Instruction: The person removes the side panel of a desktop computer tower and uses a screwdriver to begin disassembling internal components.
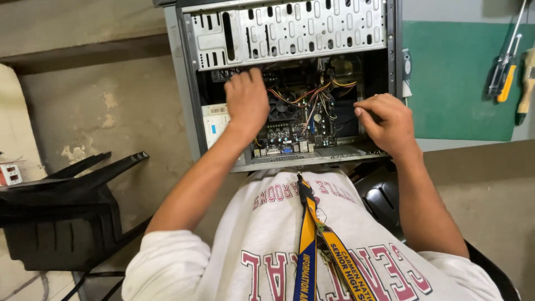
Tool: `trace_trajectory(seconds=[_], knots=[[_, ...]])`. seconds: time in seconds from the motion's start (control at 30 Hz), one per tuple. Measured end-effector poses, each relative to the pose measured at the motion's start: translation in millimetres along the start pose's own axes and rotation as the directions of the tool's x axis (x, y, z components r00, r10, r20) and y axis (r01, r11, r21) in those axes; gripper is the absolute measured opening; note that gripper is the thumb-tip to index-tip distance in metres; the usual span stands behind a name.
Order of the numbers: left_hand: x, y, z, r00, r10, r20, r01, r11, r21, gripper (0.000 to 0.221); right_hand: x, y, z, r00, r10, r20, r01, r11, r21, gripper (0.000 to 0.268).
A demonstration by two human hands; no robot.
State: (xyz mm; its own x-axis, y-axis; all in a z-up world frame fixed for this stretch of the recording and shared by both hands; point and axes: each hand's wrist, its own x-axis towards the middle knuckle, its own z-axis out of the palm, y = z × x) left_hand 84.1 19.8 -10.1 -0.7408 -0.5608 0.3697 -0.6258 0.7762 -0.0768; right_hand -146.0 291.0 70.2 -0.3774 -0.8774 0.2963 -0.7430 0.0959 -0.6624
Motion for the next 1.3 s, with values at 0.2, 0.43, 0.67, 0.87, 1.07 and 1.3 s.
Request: trace_trajectory(seconds=[0.2, 0.43, 0.67, 0.87, 1.07, 1.3], knots=[[34, -3, 25, 0.881, 0.064, 0.469, 0.082, 0.955, -0.284, 0.017, -3, 3, 4, 1.0, -0.014, -0.002, 0.014, 0.999, -0.052, 0.003], [24, -4, -12, 0.946, 0.146, 0.29, -0.07, 0.964, -0.256, 0.019, -4, 2, 3, 1.0, 0.002, -0.001, -0.002, 0.999, -0.039, 0.005], [13, 8, 43, 0.961, 0.202, 0.188, -0.16, 0.962, -0.22, 0.008, -1, 2, 3, 1.0, 0.008, 0.008, -0.008, 0.998, -0.058, 0.003], [24, -18, 2, 0.967, 0.186, 0.176, -0.142, 0.962, -0.234, 0.008, -1, 3, 4, 1.0, 0.018, 0.0, -0.018, 0.997, -0.074, 0.002], [28, 0, 19, 0.936, 0.22, 0.276, -0.159, 0.961, -0.228, 0.015, 1, -2, 4, 1.0, 0.02, 0.006, -0.02, 0.996, -0.092, 0.003], [6, 13, 18, 0.871, 0.443, 0.21, -0.365, 0.872, -0.327, 0.015, -1, 1, 6, 1.0, 0.01, 0.004, -0.009, 0.993, -0.115, 0.003]])
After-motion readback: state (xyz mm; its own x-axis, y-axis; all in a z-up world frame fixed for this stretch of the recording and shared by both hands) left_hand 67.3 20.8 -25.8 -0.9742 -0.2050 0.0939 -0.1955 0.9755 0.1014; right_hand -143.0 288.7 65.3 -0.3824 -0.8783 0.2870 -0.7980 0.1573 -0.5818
